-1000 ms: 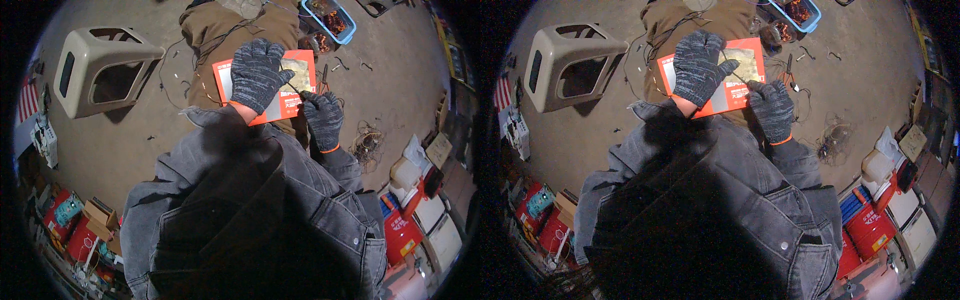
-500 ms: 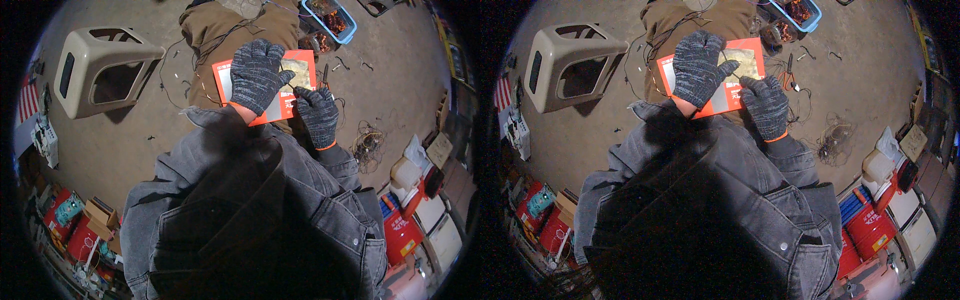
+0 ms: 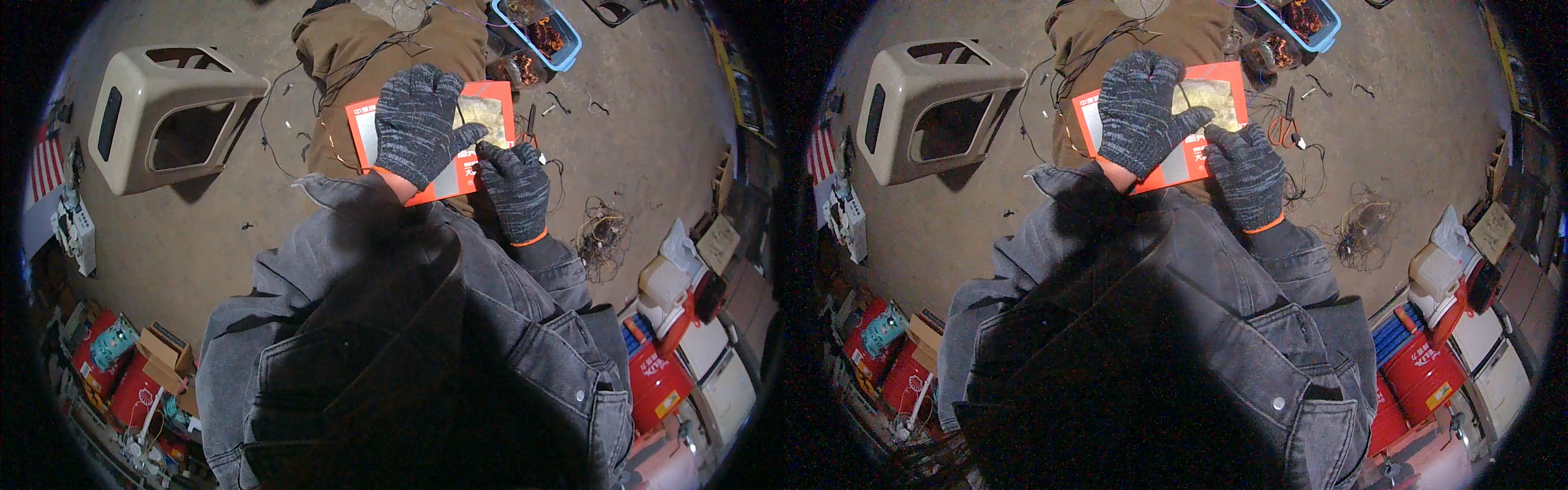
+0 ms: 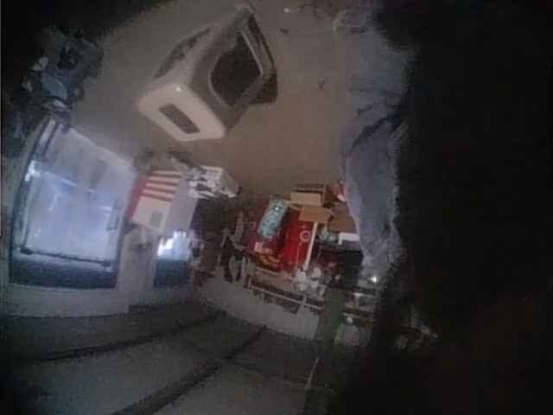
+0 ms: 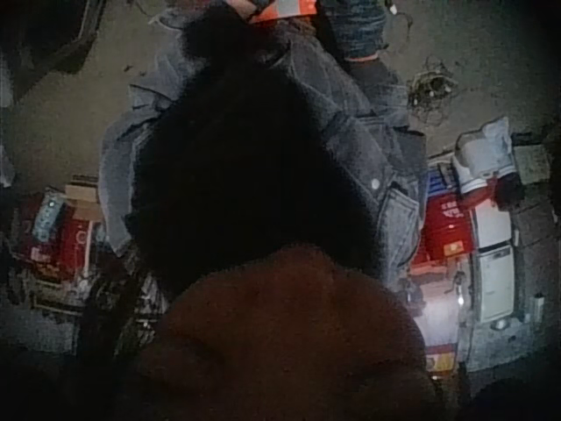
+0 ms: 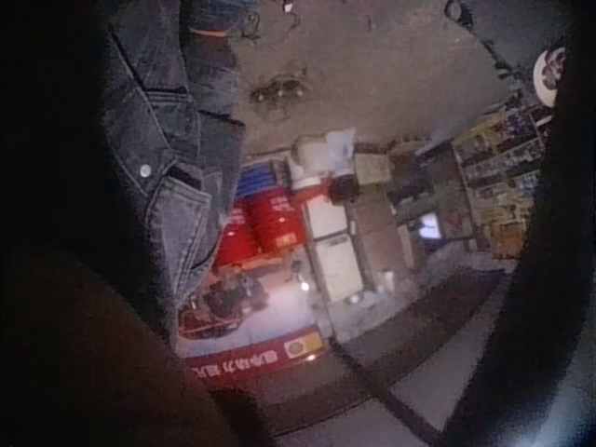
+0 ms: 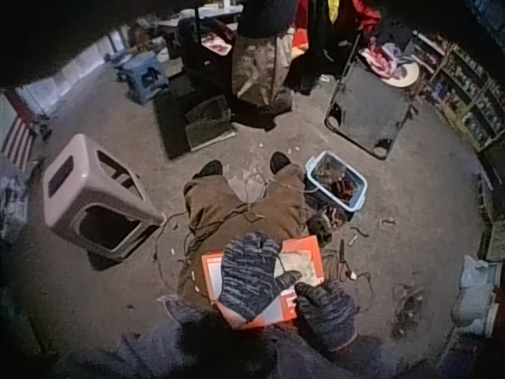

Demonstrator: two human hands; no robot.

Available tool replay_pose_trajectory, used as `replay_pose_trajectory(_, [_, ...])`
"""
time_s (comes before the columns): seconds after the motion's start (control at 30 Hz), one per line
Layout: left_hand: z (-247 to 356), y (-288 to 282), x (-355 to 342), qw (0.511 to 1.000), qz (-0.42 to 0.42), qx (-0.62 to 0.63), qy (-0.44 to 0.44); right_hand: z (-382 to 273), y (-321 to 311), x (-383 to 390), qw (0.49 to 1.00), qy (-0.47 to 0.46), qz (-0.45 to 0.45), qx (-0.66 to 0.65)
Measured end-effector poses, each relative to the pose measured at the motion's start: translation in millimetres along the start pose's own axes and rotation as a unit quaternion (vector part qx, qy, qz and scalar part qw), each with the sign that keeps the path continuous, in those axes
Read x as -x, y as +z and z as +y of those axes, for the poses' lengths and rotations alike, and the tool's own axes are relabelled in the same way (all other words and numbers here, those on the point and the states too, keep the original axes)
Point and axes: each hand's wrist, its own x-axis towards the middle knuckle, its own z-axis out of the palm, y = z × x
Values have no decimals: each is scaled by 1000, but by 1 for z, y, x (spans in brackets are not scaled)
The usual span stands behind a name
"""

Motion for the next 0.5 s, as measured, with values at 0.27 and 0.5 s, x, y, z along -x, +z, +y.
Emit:
replay_pose_trajectory(0.27, [6, 1, 0, 999, -25, -40, -20, 2, -3, -3, 1000, -22, -1, -2])
replay_pose_trajectory(0.5, [6, 2, 0, 998, -38, -37, -24, 6, -2, -3, 999, -16, -23, 22])
